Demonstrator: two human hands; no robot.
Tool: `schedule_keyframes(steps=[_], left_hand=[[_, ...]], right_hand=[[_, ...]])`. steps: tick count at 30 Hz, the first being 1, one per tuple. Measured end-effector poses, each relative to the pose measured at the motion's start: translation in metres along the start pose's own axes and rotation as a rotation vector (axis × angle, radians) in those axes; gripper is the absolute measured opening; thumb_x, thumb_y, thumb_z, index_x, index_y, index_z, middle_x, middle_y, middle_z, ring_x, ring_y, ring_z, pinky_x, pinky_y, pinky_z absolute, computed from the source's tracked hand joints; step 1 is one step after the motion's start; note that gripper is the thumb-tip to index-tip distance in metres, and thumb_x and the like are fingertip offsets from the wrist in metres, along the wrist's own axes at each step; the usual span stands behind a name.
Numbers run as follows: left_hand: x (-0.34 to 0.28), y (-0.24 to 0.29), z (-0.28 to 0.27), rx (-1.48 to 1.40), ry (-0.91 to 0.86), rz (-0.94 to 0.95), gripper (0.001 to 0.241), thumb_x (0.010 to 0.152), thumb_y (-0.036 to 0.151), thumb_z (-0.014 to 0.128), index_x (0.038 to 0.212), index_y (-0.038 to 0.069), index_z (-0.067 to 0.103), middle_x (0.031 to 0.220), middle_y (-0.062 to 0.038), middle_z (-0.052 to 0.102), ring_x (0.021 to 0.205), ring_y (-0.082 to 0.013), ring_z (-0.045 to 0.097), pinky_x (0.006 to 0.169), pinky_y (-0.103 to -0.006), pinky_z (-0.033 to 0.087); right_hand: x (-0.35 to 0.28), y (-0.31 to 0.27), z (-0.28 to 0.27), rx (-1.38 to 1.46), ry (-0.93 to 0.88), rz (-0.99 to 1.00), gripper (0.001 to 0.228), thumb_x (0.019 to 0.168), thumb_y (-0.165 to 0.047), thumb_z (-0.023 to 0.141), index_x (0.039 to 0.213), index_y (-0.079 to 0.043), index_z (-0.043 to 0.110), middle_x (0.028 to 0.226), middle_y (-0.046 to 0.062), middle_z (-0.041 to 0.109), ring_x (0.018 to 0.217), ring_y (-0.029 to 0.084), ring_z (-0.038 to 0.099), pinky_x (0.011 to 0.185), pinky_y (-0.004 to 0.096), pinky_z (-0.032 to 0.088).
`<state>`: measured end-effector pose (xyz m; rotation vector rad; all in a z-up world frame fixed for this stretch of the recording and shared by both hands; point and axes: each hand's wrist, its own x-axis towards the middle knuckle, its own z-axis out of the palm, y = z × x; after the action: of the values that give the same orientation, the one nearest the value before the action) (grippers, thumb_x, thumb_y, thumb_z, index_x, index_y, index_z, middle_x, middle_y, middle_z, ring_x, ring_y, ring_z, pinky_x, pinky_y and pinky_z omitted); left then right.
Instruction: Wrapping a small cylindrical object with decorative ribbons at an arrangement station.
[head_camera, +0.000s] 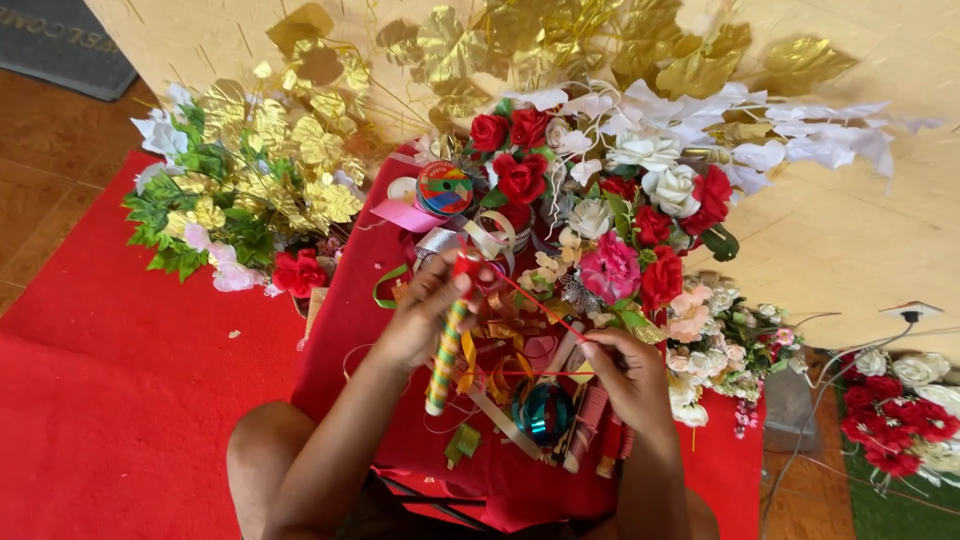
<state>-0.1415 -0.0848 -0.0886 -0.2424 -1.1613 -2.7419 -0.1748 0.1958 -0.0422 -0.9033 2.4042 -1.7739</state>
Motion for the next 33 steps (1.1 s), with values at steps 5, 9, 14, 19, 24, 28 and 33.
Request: schedule_keyframes(steps=[5, 9, 14, 19, 24, 28, 33], left_hand=[[-0.007, 0.034, -0.002, -0.025, 0.03, 0.153, 0.046, 0.097, 0.015, 0.062, 0.135, -0.004, 0.045, 0.111, -0.022, 0.057, 0.074, -0.0162, 0.06, 0.048, -0.0217, 0.05], [-0.014, 0.056, -0.016, -0.023, 0.114, 0.33, 0.043, 0.098, 0.016, 0.06, 0.135, -0.001, 0.046, 0.111, -0.021, 0.059, 0.07, -0.0149, 0.059, 0.045, -0.0235, 0.052], [-0.02, 0.079, -0.027, -0.005, 0.31, 0.516, 0.038, 0.1, 0.017, 0.06, 0.134, 0.004, 0.047, 0.116, -0.017, 0.059, 0.073, -0.0133, 0.058, 0.047, -0.0221, 0.051], [-0.03, 0.103, -0.043, -0.072, 0.452, 0.668, 0.034, 0.105, 0.016, 0.063, 0.137, 0.009, 0.052, 0.127, -0.008, 0.059, 0.08, -0.011, 0.055, 0.057, -0.0223, 0.045], [-0.027, 0.085, -0.024, -0.011, 0.223, 0.41, 0.026, 0.101, 0.013, 0.064, 0.125, 0.009, 0.054, 0.118, -0.013, 0.062, 0.075, -0.0128, 0.056, 0.055, -0.0236, 0.045], [-0.025, 0.067, -0.002, -0.019, -0.026, 0.276, 0.032, 0.101, 0.009, 0.063, 0.13, 0.004, 0.051, 0.116, -0.015, 0.063, 0.066, -0.013, 0.053, 0.051, -0.0238, 0.043], [-0.03, 0.041, 0.025, -0.011, -0.182, 0.003, 0.027, 0.101, 0.008, 0.062, 0.126, 0.001, 0.053, 0.115, -0.016, 0.065, 0.07, -0.0144, 0.056, 0.049, -0.0234, 0.046]], right_hand=[[-0.02, 0.035, -0.028, 0.054, 0.078, 0.028, 0.013, 0.093, -0.008, 0.069, 0.098, 0.002, 0.077, 0.063, 0.011, 0.066, 0.052, 0.01, 0.051, 0.05, 0.025, 0.044], [-0.025, 0.053, -0.037, 0.168, 0.169, -0.047, 0.014, 0.094, -0.007, 0.068, 0.098, 0.006, 0.072, 0.064, 0.008, 0.057, 0.052, 0.009, 0.049, 0.048, 0.023, 0.043], [-0.026, 0.058, -0.049, 0.245, 0.221, -0.101, 0.014, 0.094, -0.006, 0.067, 0.097, 0.007, 0.071, 0.065, 0.009, 0.054, 0.052, 0.008, 0.045, 0.046, 0.023, 0.04], [-0.037, 0.051, -0.074, 0.42, 0.236, -0.109, 0.013, 0.104, -0.013, 0.061, 0.105, 0.0, 0.067, 0.067, -0.001, 0.041, 0.058, 0.009, 0.031, 0.054, 0.028, 0.024], [-0.033, 0.058, -0.064, 0.501, 0.221, -0.135, 0.019, 0.104, -0.022, 0.065, 0.111, -0.004, 0.067, 0.067, -0.004, 0.048, 0.056, 0.007, 0.034, 0.05, 0.023, 0.026], [-0.029, 0.045, -0.044, 0.575, 0.168, -0.191, 0.024, 0.098, -0.01, 0.063, 0.121, -0.002, 0.064, 0.072, -0.001, 0.057, 0.059, 0.008, 0.047, 0.052, 0.023, 0.042], [-0.016, -0.012, -0.02, -0.495, 0.044, 0.019, 0.06, 0.091, -0.037, 0.068, 0.145, -0.014, 0.054, 0.162, 0.009, 0.04, 0.153, 0.03, 0.035, 0.12, 0.056, 0.036]])
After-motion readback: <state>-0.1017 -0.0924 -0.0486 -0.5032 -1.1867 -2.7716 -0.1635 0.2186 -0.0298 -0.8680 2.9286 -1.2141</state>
